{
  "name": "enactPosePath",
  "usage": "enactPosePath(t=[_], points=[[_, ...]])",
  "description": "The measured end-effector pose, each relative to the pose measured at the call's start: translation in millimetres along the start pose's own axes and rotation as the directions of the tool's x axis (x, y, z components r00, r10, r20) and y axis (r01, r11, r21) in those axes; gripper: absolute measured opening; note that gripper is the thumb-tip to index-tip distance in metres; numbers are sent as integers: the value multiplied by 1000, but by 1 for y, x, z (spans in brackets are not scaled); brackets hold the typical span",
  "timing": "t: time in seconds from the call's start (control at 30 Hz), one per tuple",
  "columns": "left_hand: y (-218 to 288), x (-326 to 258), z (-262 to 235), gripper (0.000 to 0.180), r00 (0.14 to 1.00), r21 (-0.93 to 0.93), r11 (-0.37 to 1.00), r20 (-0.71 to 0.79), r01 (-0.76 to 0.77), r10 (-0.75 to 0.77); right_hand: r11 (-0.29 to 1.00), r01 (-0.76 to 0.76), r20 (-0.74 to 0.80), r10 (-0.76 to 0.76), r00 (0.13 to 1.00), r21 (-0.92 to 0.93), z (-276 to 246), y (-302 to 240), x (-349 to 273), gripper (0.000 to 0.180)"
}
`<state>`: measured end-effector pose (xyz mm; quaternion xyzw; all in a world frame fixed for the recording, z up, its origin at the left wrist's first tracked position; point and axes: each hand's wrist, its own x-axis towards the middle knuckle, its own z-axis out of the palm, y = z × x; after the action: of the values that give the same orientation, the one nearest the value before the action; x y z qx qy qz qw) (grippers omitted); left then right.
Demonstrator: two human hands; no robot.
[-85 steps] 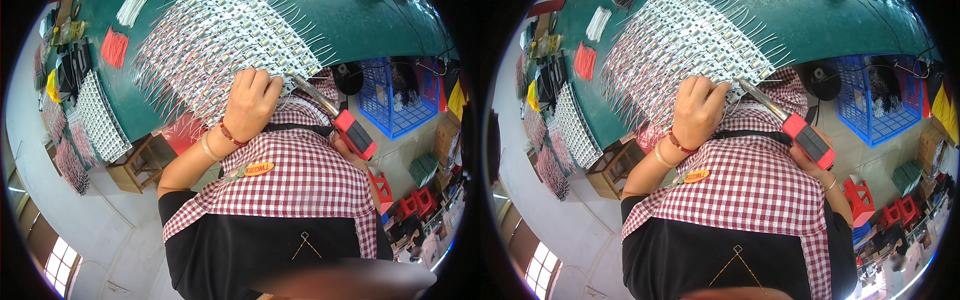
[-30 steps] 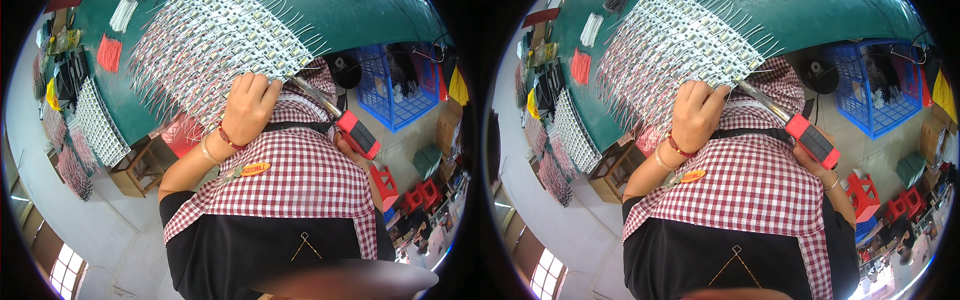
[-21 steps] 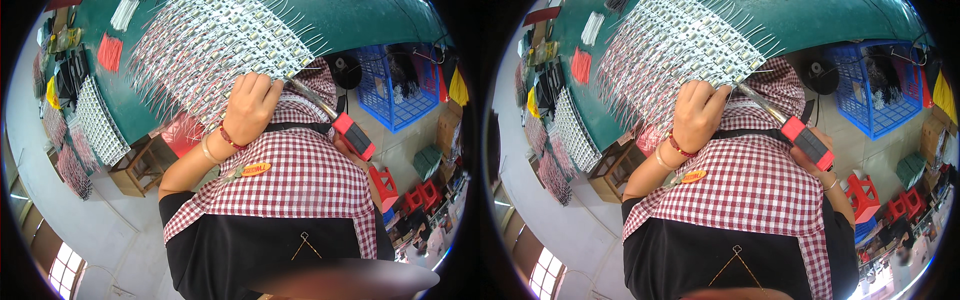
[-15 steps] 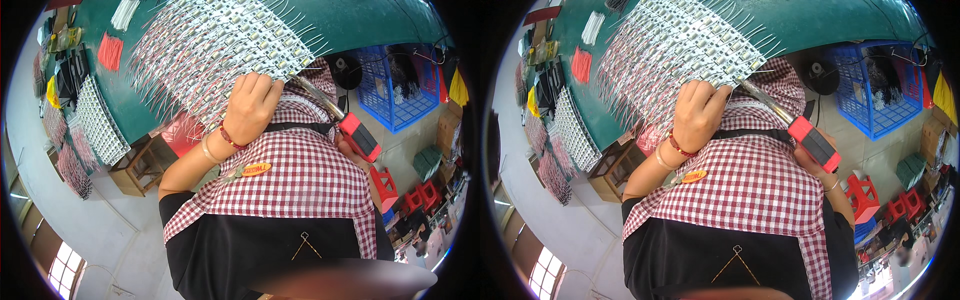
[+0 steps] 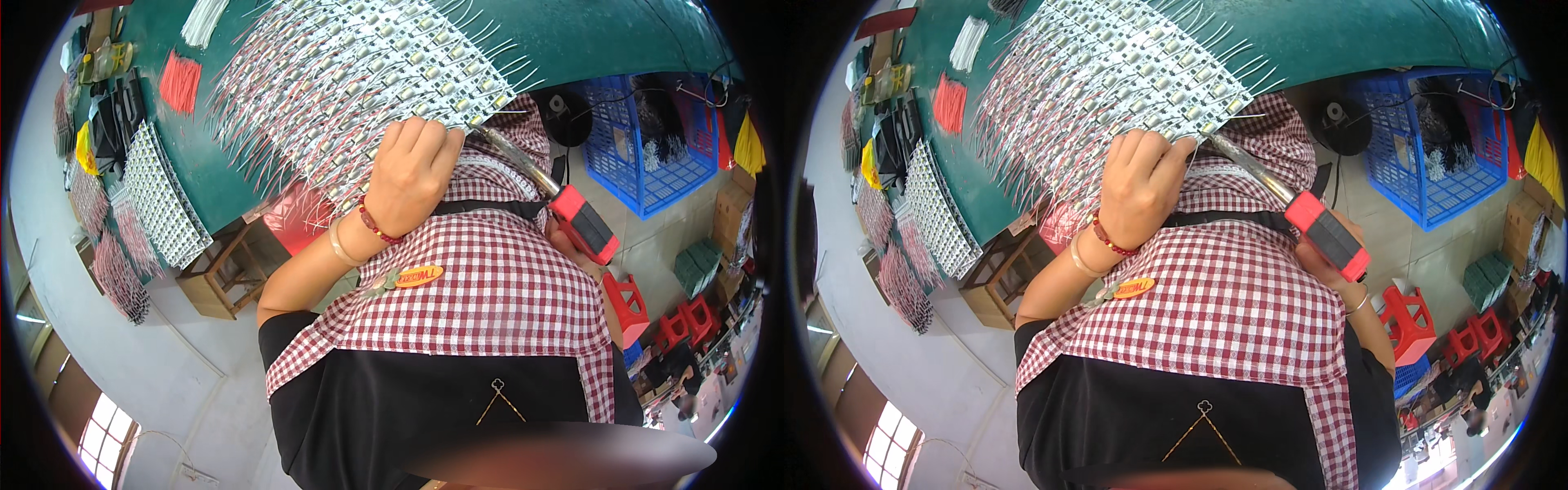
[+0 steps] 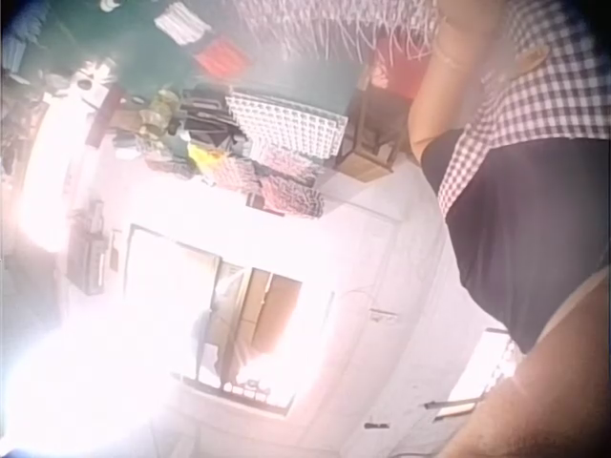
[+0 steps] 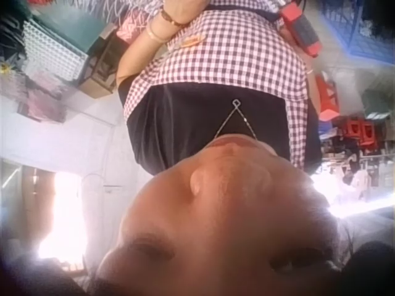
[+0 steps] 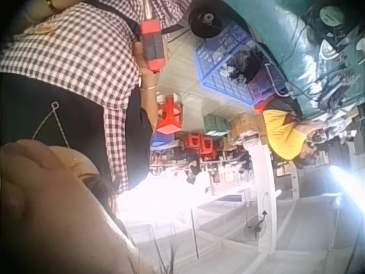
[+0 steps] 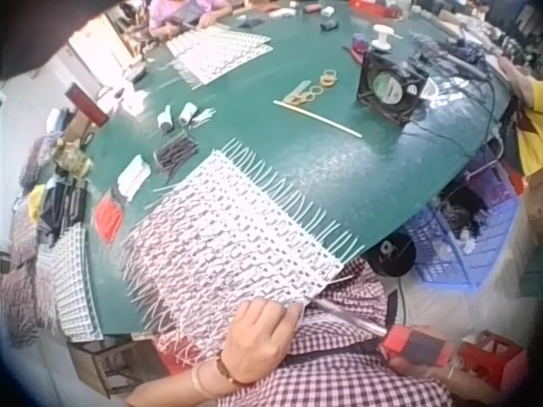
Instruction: The person solders electrical components onto a flexible circuit strip using a soldering iron.
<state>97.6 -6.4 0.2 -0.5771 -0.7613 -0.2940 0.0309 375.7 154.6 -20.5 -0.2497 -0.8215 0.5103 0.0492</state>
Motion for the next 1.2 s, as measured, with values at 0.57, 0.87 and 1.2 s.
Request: enactPosePath(t=[0.57, 0.87, 1.2], points=[[-2, -2, -1, 22, 1000, 41, 999, 6, 16, -16, 994, -109, 25, 110, 994, -12, -2, 7, -1, 18], [-5, -36, -66, 28, 953, 53, 983, 240, 177, -185, 747, -44, -27, 83, 996, 663, 2, -26, 28, 39], [32, -73, -217, 83, 636, -444, 681, 771, 583, -42, 607, 196, -187, -79, 979, 770, -11, -51, 106, 37]])
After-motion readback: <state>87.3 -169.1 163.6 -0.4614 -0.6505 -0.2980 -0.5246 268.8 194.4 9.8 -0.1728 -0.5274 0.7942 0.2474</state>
